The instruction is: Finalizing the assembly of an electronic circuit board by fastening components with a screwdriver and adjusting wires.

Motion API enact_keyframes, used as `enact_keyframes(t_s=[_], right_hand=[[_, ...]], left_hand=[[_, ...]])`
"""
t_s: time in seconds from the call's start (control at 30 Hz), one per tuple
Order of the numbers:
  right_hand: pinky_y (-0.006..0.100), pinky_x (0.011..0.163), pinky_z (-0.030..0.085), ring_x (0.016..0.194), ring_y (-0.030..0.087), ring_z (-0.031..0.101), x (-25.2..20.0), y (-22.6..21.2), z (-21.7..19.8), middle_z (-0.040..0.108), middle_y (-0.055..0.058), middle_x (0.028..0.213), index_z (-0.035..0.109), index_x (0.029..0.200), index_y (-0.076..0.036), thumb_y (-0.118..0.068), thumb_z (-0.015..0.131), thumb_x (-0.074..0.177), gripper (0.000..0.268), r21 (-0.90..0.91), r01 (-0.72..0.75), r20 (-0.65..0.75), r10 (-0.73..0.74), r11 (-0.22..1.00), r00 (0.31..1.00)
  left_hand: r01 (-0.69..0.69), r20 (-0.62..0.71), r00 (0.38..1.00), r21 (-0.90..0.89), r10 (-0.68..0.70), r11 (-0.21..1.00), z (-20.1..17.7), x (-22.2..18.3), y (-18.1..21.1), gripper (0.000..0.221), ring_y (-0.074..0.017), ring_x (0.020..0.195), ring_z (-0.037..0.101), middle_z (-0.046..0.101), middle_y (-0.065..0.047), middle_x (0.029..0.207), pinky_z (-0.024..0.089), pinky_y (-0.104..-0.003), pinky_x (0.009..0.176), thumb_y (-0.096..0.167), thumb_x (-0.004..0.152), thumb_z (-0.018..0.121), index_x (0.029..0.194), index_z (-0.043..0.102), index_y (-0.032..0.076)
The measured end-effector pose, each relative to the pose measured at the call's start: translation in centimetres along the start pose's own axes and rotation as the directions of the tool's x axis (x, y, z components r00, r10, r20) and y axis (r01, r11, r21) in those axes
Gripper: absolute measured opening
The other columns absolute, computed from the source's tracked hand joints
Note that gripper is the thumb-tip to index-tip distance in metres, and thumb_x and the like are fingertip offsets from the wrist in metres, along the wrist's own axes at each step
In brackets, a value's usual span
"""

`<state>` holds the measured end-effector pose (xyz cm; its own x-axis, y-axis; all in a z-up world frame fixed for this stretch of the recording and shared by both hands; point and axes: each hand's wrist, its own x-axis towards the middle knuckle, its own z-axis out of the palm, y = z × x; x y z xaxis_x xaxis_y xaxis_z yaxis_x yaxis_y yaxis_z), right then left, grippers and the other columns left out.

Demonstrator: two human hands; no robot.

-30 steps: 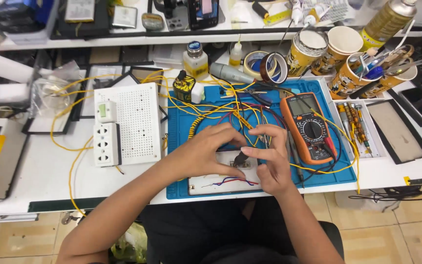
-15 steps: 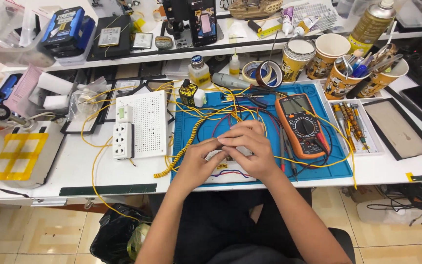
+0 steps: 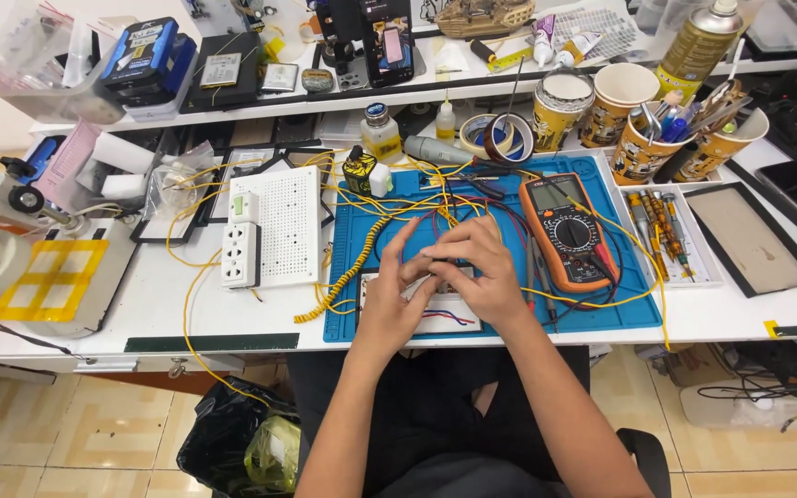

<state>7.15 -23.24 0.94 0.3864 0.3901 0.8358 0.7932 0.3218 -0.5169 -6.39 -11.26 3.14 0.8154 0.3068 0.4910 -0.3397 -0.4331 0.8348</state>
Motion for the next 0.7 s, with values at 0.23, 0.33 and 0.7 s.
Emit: enact_keyframes(t_s=[0.23, 0.33, 0.7], right_hand=[[0.043, 0.108, 0.051, 0.118, 0.032, 0.073, -0.3, 0.1, 0.4, 0.085, 0.007, 0.113, 0.088, 0.117, -0.013, -0.014, 0.076, 0.108, 0.016, 0.064, -0.008, 0.050, 0.005, 0.998, 0.999], [0.039, 0.098, 0.050, 0.101, 0.028, 0.071, -1.4, 1.8, 0.2, 0.083, 0.005, 0.104, 0.088, 0.118, -0.012, -0.017, 0.086, 0.101, 0.018, 0.044, -0.016, 0.053, 0.014, 0.999, 0.999], [0.037, 0.097, 0.043, 0.101, 0.023, 0.062, -1.8, 2.3, 1.0, 0.081, 0.001, 0.106, 0.087, 0.123, -0.018, -0.016, 0.083, 0.103, 0.020, 0.019, -0.039, 0.098, 0.037, 0.999, 0.995]], left_hand=[[0.023, -0.200, 0.979, 0.211, 0.020, 0.977, 0.8, -0.2, -1.5, 0.070, -0.0358, 0.099, 0.084, 0.085, -0.011, 0.098, 0.065, -0.053, 0.096, 0.011, 0.087, 0.096, 0.150, 0.064, 0.013], [0.024, -0.138, 0.990, 0.077, -0.014, 0.997, 0.2, -0.2, -1.6, 0.076, -0.0355, 0.104, 0.085, 0.086, -0.013, 0.102, 0.067, -0.052, 0.100, 0.003, 0.093, 0.090, 0.159, 0.055, 0.011], [0.101, -0.195, 0.976, 0.033, -0.093, 0.994, 0.0, -0.7, -2.6, 0.092, -0.0351, 0.101, 0.085, 0.085, -0.015, 0.098, 0.065, -0.054, 0.104, 0.002, 0.090, 0.090, 0.168, 0.042, 0.006]])
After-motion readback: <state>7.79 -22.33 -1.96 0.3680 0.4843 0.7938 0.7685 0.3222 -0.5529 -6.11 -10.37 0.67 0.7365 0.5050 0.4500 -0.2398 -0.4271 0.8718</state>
